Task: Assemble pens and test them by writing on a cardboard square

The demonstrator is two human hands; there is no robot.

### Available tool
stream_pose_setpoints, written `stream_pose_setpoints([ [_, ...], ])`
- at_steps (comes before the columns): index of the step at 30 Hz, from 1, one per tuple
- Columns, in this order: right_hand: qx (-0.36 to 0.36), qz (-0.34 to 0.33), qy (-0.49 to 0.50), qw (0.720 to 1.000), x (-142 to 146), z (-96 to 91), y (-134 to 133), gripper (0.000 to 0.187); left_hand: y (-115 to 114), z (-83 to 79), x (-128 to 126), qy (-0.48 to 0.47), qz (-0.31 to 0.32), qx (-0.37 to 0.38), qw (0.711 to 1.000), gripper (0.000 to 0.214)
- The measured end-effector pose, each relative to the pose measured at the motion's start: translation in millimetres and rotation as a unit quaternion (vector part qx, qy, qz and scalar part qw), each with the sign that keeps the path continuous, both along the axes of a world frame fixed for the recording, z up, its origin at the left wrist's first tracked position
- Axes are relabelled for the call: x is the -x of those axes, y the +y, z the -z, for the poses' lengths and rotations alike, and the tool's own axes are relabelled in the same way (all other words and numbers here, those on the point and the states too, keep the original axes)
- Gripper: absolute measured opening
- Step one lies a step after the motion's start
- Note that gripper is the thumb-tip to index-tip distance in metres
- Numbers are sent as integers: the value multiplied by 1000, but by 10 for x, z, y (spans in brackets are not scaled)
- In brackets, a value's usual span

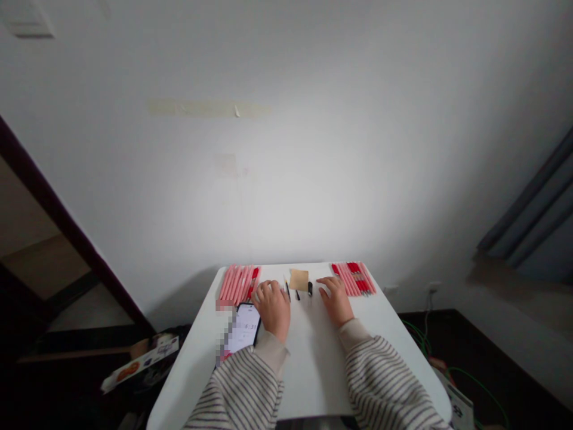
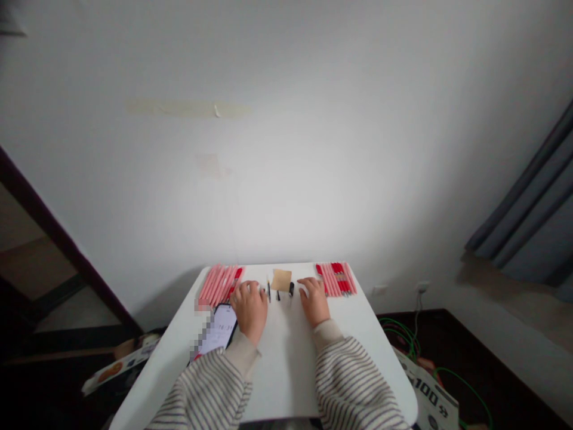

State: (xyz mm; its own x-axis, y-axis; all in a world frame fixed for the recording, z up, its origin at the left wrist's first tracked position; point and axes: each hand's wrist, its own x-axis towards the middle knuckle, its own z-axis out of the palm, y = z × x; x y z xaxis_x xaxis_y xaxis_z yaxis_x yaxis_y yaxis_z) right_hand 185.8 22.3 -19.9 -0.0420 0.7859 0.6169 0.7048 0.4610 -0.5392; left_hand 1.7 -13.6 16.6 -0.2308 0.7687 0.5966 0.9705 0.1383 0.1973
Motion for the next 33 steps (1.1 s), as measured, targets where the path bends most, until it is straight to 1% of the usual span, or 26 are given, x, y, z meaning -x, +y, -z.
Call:
stream_pose_setpoints([
  [3,29,-32,-6,999,27,8,-8,31,22,8,24,1,7,6,1000,21],
  [5,40,-39,-17,998,43,3,-22,35,37,22,27,2,21,15,1000,21],
  [12,68,-28,-58,996,77,-30,-64,45,63,73,7,5,47,51,998,21],
  [16,83,-17,-78,993,91,-41,-70,46,54,83,-4,4,49,71,996,19],
  [20,92,-16,-78,993,94,-44,-69,45,42,75,-12,3,47,87,995,16],
  [28,88,-16,-77,993,95,-43,-68,45,37,75,2,2,48,86,995,15],
  [33,51,-12,-61,997,112,-65,-78,37,28,60,-2,-2,52,89,995,14],
])
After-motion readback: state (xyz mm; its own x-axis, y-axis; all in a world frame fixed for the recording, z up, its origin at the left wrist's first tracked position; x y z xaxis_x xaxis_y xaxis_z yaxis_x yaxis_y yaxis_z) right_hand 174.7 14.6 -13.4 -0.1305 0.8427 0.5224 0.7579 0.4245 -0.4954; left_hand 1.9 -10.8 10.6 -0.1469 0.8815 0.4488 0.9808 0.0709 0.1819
